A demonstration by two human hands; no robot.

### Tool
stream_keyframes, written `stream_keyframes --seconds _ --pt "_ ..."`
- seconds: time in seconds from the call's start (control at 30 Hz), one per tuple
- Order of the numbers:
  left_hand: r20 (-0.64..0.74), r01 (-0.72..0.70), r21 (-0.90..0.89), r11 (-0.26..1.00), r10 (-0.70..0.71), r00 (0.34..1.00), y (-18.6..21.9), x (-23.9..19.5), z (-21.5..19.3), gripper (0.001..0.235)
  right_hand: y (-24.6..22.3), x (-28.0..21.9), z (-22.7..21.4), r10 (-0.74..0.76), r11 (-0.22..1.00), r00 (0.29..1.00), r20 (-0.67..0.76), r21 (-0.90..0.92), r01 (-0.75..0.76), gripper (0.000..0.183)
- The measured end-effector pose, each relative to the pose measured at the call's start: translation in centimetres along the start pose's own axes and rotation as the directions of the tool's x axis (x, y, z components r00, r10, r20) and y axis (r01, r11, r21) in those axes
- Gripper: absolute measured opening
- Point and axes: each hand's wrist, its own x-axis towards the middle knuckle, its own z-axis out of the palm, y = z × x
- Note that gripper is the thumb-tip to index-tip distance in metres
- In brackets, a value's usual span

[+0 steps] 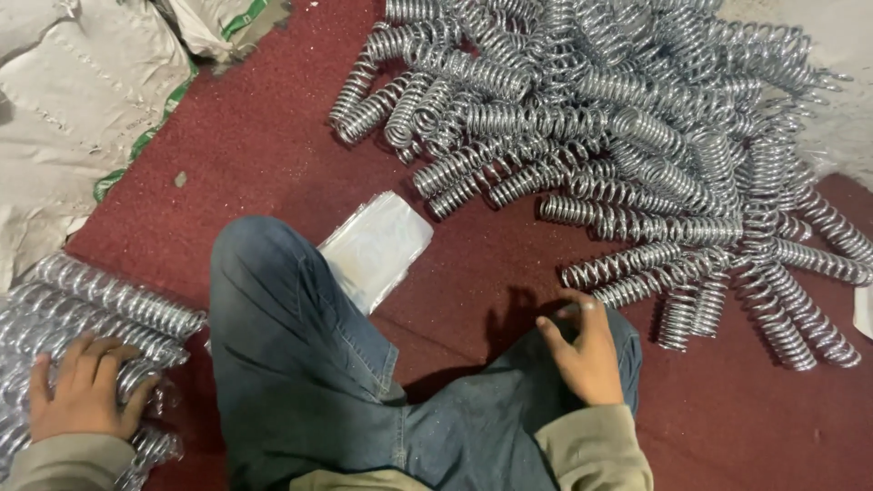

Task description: The person picks up metal springs from a pile on the floor and places them into plastic bags one by one.

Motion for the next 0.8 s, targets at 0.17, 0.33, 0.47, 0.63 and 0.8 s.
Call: stream_keyframes --seconds 0.17,0.33,0.47,0.63,0.8 --pt "-0.068 0.018 -0.214 0.977 -0.033 0.997 1.5 1.2 0.8 0.054 8.4 11.0 0.8 -0.091 0.713 0.993 -0.076 -0.701 0.012 0.074" --pt "-0.586 -0.481 -0.729 0.487 -0.081 0.806 8.5 7.8 -14.5 0.034 2.6 12.3 -0.4 0.247 0.861 0.969 0.003 -0.460 -0.218 0.067" --pt "-0.265 -0.272 -0.731 0.626 0.108 0.958 17.5 14.6 -19.3 0.044 0.1 8.8 -1.7 0.009 0.959 0.980 -0.201 -0.274 -0.065 0.075" --pt "0.292 -0.106 -0.655 0.748 0.380 0.878 26.3 24.3 -19.4 0.067 -4.6 4.8 -0.6 -0.102 0.944 0.959 -0.265 0.279 0.178 0.038" --pt "0.348 0.086 -0.712 0.697 0.243 0.905 28.4 27.7 -13.5 0.033 -8.8 0.9 4.1 -0.065 0.936 0.994 -0.089 0.340 0.092 0.039"
